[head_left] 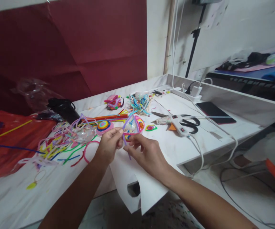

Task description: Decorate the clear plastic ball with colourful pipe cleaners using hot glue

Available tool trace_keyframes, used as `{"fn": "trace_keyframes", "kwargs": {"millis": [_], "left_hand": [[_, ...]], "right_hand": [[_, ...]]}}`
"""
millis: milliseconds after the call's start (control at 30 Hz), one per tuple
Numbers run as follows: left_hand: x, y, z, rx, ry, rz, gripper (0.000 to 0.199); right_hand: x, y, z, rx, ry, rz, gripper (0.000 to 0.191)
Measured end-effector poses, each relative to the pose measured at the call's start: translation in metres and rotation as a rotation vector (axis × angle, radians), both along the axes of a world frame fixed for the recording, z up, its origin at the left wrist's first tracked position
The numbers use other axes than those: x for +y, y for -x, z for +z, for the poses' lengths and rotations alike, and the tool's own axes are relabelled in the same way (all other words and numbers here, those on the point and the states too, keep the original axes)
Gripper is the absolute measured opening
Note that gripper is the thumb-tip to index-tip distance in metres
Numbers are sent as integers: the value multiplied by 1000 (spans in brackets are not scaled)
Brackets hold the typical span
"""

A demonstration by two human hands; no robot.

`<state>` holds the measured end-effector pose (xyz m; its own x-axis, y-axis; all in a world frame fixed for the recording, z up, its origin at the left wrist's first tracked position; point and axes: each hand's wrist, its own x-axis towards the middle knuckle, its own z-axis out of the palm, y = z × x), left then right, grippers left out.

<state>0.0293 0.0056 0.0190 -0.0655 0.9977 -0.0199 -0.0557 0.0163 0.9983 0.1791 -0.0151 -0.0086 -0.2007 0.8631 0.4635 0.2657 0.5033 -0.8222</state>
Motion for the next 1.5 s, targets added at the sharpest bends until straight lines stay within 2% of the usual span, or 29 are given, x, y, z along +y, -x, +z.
{"fn": "trace_keyframes", "kwargs": {"millis": [167, 367, 533, 800, 900, 1033, 1167, 1300, 1400, 1500], "left_hand": [[-2, -10, -6, -80, -14, 36, 28], [-1, -15, -14, -159, -10, 39, 31], [-2, -17, -16, -171, 3, 52, 32], [-1, -17, -17, -147, 16, 66, 31], [0, -17, -18, -146, 19, 75, 29], [1, -18, -18, -148, 17, 87, 23], [0, -19, -18, -160, 19, 88, 25], [1, -18, -20, -132, 33, 102, 27], [2, -16, -22, -96, 32, 117, 27], [4, -15, -25, -66, 24, 112, 25]], "right_hand": [[5, 11, -10, -136, -134, -69, 14], [2, 13, -12, -159, -254, -110, 22], [1, 13, -10, -103, -206, -100, 25], [-2, 6, 2, -224, -130, -73, 23], [0, 5, 6, -160, -82, -30, 22], [3, 6, 6, 15, 55, 57, 22], [4, 6, 2, 91, 137, 62, 18], [3, 3, 4, -121, 35, -6, 15], [5, -3, 9, -342, -74, -47, 19], [11, -9, 16, -473, -111, -60, 23]]}}
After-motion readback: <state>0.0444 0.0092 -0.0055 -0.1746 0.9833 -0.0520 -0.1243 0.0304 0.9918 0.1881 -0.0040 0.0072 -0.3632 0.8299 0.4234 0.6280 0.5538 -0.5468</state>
